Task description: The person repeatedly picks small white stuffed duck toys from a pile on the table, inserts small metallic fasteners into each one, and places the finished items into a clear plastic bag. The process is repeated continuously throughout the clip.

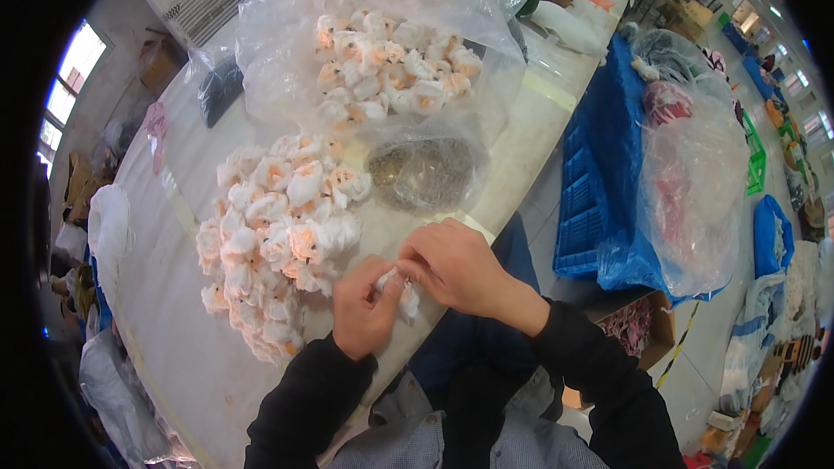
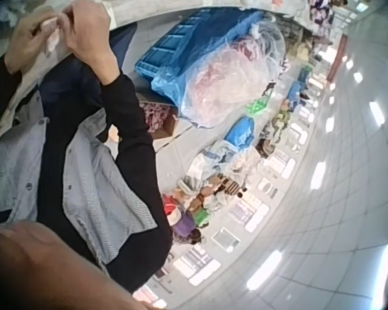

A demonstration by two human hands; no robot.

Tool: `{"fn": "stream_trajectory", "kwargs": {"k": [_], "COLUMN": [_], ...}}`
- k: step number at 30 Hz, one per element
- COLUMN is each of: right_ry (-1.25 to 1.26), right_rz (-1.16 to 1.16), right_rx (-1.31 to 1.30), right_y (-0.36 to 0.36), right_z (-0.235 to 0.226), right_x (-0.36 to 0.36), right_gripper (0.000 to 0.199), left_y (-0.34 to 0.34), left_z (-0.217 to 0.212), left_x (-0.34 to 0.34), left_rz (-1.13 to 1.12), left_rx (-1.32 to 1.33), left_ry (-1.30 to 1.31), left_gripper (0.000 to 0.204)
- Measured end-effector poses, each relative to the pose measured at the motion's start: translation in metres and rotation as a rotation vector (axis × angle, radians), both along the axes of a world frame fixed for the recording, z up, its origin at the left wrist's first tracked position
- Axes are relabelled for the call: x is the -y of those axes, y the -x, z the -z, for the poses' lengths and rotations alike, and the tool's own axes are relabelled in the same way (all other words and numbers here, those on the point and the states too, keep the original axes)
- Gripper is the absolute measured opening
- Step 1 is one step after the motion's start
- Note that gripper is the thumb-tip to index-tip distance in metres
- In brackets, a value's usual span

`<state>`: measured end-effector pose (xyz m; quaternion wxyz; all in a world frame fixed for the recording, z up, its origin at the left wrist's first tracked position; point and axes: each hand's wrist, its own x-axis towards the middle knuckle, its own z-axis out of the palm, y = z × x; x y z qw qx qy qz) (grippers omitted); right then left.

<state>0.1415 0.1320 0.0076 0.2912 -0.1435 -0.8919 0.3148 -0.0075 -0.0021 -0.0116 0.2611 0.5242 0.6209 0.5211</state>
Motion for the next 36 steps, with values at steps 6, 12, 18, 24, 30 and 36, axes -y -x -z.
{"fn": "stream_trajectory", "kwargs": {"k": [6,12,18,24,30,36], "right_ry": [0.052,0.024,-0.078,-0.404,-0.543,-0.53], "right_rz": [-0.078,-0.082,-0.081,0.074,0.113,0.219], "right_rx": [0.07,0.102,0.101,-0.042,0.176,0.368], "right_y": [0.003,-0.004,-0.009,0.034,0.039,-0.004], "right_z": [-0.005,-0.002,-0.001,-0.002,0.017,0.009], "right_x": [-0.007,-0.005,-0.004,-0.029,-0.048,-0.053], "right_gripper": [0.012,0.012,0.012,0.011,0.013,0.009], "left_y": [-0.002,-0.004,-0.009,-0.007,-0.003,-0.005], "left_z": [0.002,-0.002,0.002,0.003,0.003,0.002], "left_x": [-0.001,0.0,0.0,0.001,-0.001,0.0], "left_rz": [-0.028,-0.004,-0.009,-0.065,-0.06,-0.061], "left_rx": [0.039,-0.058,-0.093,-0.032,-0.029,0.028], "left_ry": [0.014,-0.007,-0.028,-0.008,0.011,0.019], "left_gripper": [0.014,0.013,0.01,0.008,0.008,0.008]}}
